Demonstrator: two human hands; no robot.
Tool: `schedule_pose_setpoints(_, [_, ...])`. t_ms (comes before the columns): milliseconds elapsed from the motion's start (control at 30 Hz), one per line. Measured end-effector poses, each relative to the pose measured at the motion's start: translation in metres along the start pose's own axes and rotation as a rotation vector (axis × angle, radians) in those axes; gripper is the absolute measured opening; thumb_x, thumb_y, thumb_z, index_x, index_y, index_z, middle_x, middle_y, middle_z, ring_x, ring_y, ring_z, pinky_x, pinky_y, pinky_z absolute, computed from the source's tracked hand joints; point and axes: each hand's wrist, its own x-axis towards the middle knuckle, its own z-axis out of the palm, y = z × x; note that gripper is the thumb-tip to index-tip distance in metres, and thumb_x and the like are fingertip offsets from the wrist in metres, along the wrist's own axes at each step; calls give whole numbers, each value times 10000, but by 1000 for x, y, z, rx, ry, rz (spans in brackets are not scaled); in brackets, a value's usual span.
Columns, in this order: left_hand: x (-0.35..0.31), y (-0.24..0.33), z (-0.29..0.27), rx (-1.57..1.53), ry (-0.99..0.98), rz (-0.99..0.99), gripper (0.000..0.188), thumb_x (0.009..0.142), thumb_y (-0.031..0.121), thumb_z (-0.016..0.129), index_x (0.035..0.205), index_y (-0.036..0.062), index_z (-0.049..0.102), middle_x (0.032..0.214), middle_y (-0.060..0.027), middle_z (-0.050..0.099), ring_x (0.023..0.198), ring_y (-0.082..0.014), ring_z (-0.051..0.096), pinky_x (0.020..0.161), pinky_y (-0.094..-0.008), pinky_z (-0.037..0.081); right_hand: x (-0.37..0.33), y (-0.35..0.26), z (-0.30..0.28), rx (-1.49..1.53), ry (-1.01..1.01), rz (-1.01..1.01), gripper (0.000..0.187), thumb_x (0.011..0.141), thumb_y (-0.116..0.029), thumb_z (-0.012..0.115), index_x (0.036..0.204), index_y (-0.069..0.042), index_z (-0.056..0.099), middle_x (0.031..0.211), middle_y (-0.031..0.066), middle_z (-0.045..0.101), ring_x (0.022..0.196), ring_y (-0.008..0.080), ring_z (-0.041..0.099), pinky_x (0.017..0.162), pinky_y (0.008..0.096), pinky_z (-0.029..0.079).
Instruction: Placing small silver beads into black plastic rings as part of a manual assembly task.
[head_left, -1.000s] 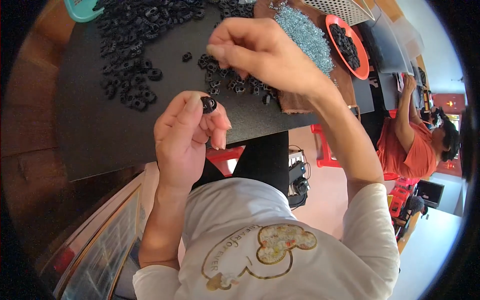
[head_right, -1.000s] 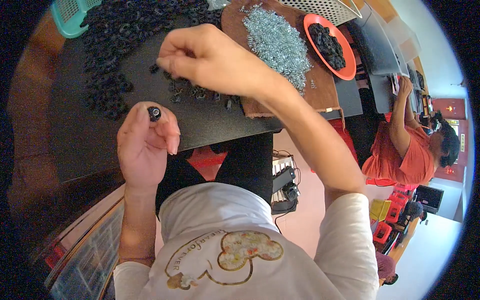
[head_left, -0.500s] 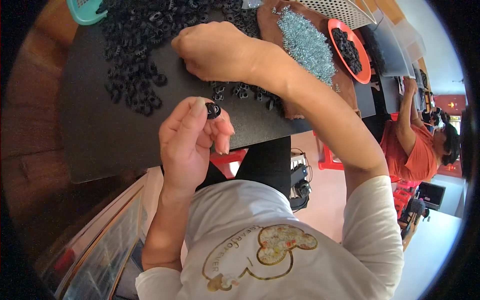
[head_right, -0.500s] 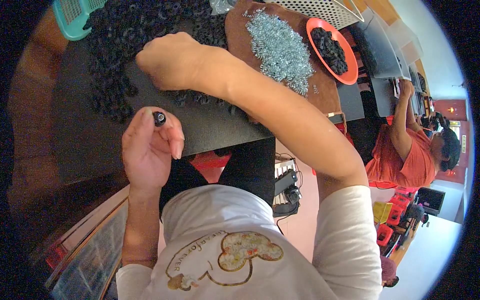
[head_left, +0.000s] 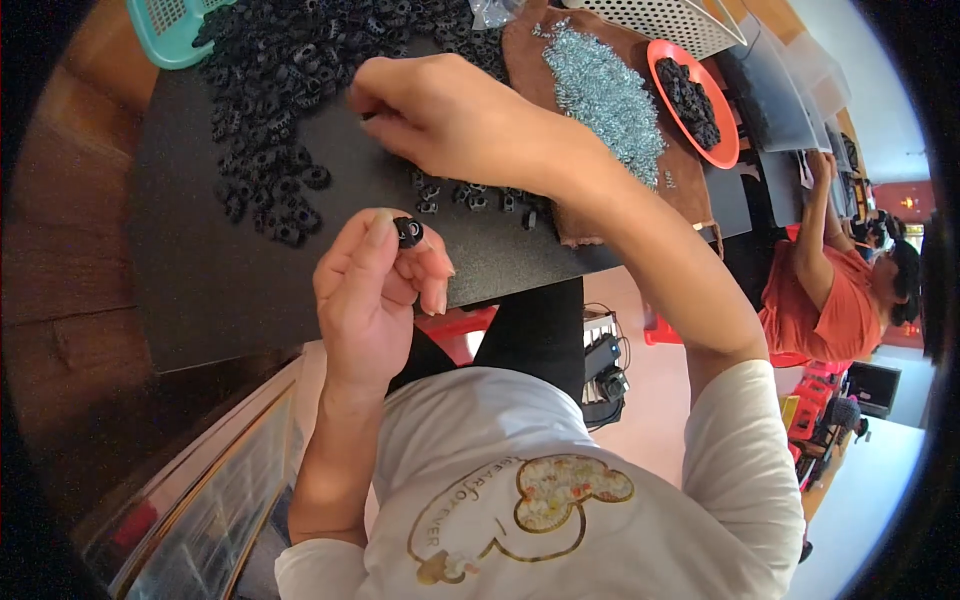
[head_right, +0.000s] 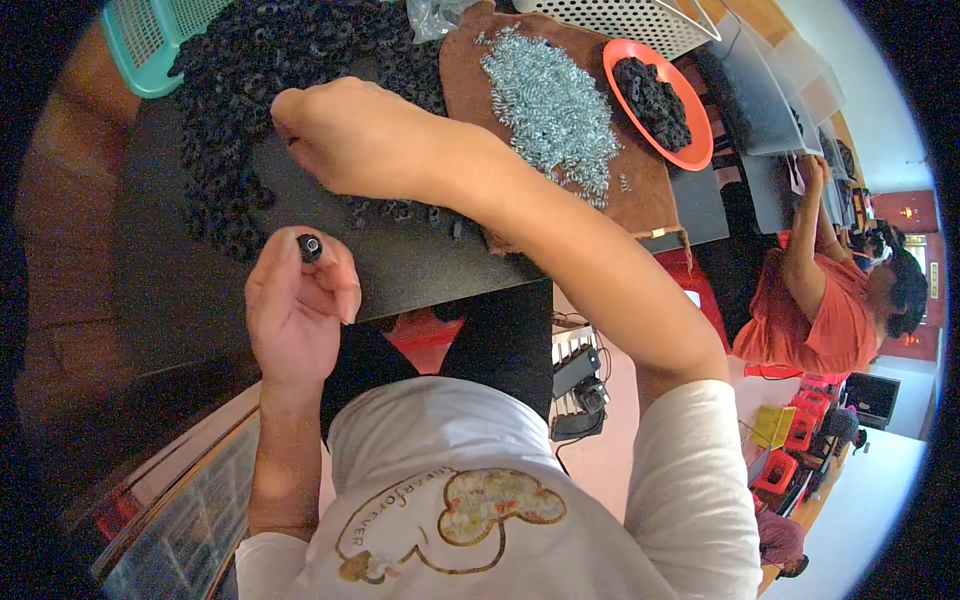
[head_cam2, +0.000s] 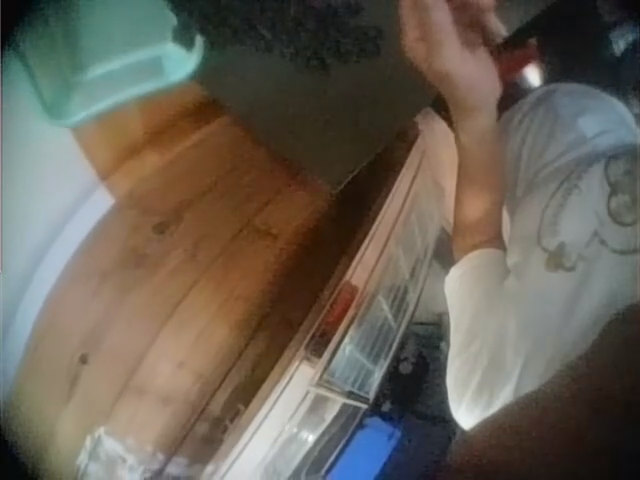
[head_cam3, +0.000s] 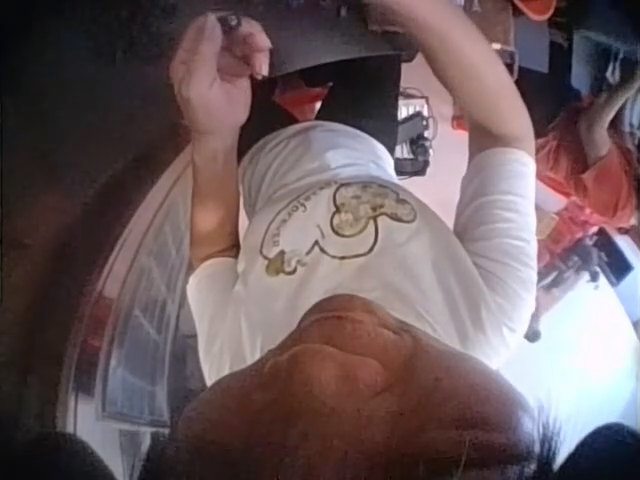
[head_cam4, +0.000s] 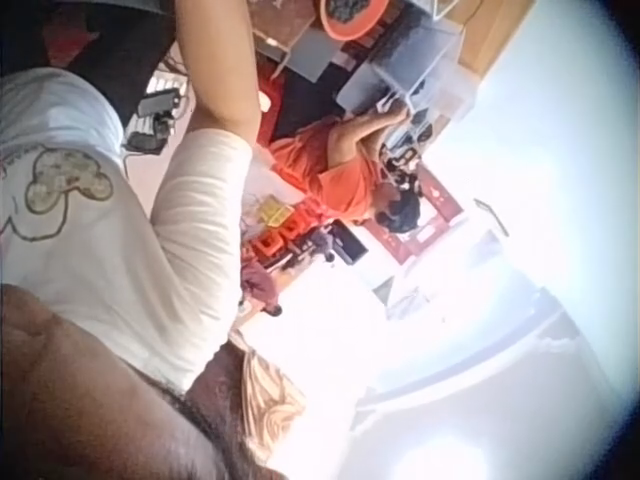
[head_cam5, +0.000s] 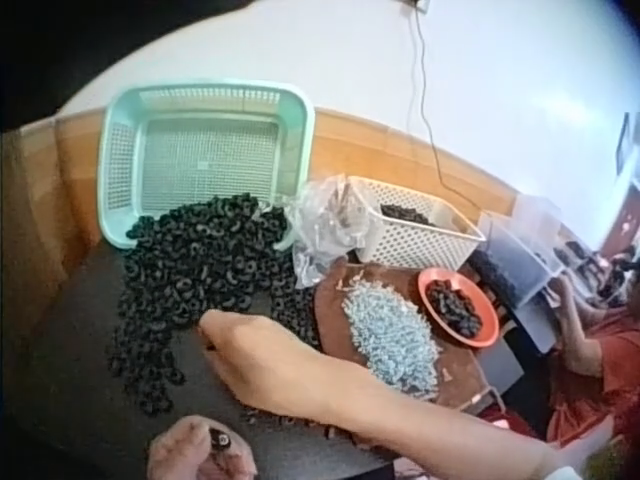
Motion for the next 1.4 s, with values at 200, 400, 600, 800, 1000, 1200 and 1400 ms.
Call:
schedule_pose_setpoints(200, [0,-1,-1,11,-6,36,286,1015,227,420,932,-14,549,753,-143,614,538,-143,516,515,-256,429,-44,-15,-18,232,126,-39,190,812,-107,624,954,17,647,838,190,635,798,357,638,699,411,504])
schedule_pose_setpoints(400, [0,0,1,8,19,21,287,1020,238,419,938,0,558,758,-132,615,541,-135,511,513,-247,423,-76,-36,-25,470,137,198,161,828,-72,664,937,23,593,705,67,554,653,138,540,616,276,460])
schedule_pose_setpoints(600, [-4,-1,6,70,60,-20,330,1022,301,449,927,10,573,726,-95,603,529,-101,481,492,-222,386,-85,-37,-19,768,75,299,95,872,-2,664,937,-4,595,773,-52,540,703,7,475,614,170,401])
schedule_pose_setpoints(800, [-1,0,8,79,93,-30,333,1016,308,470,920,9,581,703,-74,594,516,-82,466,478,-210,371,-81,-43,-13,761,74,243,81,863,-36,634,916,7,591,699,-6,555,664,47,506,582,228,433])
schedule_pose_setpoints(1000, [0,0,6,72,62,-45,339,1018,315,465,930,11,587,708,-72,599,522,-77,475,482,-209,376,-80,-42,-10,750,120,212,63,853,-21,621,896,13,590,668,4,557,635,49,507,548,238,426])
schedule_pose_setpoints(1200, [-2,3,3,116,-19,-57,316,1017,301,463,892,31,569,725,-66,602,531,-79,476,486,-211,377,-82,-40,-16,829,21,238,47,866,28,649,888,10,611,775,-5,574,676,40,528,584,200,441])
schedule_pose_setpoints(1400, [-5,2,7,159,15,-64,297,1012,287,476,874,36,556,720,-49,581,539,-66,436,485,-199,343,-83,-47,-21,846,18,252,28,864,33,639,857,14,619,779,9,583,669,52,535,580,203,439])
